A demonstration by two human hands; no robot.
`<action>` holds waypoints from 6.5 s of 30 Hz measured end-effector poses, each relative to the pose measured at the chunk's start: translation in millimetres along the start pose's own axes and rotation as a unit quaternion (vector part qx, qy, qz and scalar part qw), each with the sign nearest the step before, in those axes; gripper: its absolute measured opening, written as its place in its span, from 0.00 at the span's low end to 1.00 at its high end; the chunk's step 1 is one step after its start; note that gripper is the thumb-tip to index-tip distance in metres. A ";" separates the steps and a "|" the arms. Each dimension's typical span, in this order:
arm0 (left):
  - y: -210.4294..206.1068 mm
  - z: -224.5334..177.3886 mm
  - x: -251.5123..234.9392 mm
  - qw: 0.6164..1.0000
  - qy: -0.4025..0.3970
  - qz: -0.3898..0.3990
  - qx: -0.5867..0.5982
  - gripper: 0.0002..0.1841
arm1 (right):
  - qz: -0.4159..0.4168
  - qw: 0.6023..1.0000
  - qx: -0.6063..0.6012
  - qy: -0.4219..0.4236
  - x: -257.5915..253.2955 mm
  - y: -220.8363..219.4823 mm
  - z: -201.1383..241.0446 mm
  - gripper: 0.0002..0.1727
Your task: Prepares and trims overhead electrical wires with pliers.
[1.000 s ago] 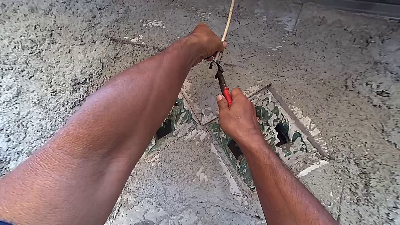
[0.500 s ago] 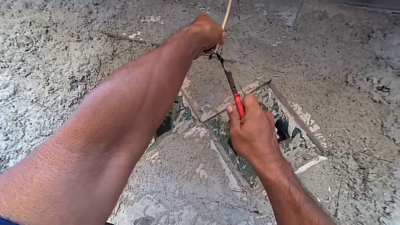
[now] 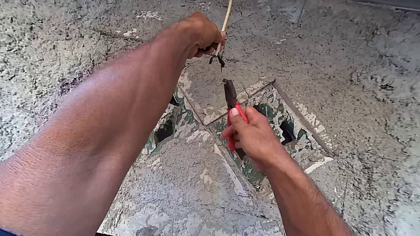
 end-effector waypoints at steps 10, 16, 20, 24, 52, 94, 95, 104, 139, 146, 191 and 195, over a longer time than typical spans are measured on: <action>-2.4 5.0 1.9 0.998 -0.034 0.018 0.050 0.11 | 0.056 0.957 -0.275 -0.077 -38.4 -7.8 21.1 0.32; -1.1 11.3 -2.3 0.995 -0.035 0.033 0.088 0.12 | 0.061 0.941 -0.319 -0.092 -50.3 -15.5 29.2 0.33; 1.8 14.3 -3.8 0.993 -0.040 0.046 0.102 0.12 | 0.046 0.941 -0.322 -0.094 -54.9 -17.8 30.2 0.33; 3.8 15.8 -3.0 0.993 -0.041 0.047 0.104 0.12 | 0.004 0.946 -0.312 -0.092 -55.7 -16.9 30.7 0.28; -1.5 3.2 -3.3 0.999 -0.038 -0.032 0.015 0.09 | -0.008 0.993 -0.084 -0.083 -47.8 -13.1 30.6 0.25; -8.3 27.7 -8.8 0.981 -0.056 0.054 0.176 0.12 | 0.006 0.912 -0.406 -0.052 -56.5 -26.5 7.5 0.24; -7.8 27.5 -8.7 0.982 -0.055 0.056 0.171 0.12 | -0.003 0.932 -0.360 -0.041 -57.0 -23.8 7.2 0.22; 1.5 20.4 -10.4 0.997 -0.044 0.040 0.051 0.12 | -0.061 0.935 0.326 0.121 -57.4 27.0 26.4 0.23; -9.1 -16.9 10.4 0.999 -0.005 0.019 -0.025 0.14 | -0.056 0.820 0.565 0.068 -35.8 58.4 68.3 0.28; -17.9 -14.9 6.5 0.999 -0.016 0.020 -0.025 0.13 | -0.008 0.785 0.614 0.080 -53.5 67.5 78.8 0.27; -12.4 13.3 -10.3 0.988 -0.033 0.068 0.134 0.13 | 0.039 0.944 0.326 -0.024 -24.1 27.2 14.3 0.11; -12.9 17.2 -14.7 0.976 -0.033 0.091 0.195 0.12 | -0.018 0.927 0.372 0.031 -40.3 26.4 32.8 0.10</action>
Point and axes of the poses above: each hand's wrist, its own x-axis away from the middle knuckle, its own y-axis out of the back of the hand, z = x × y, the point moved 3 cm from there along -x, towards the middle knuckle, and after that the axes turned 5 degrees about y, right-handed, at the moved point
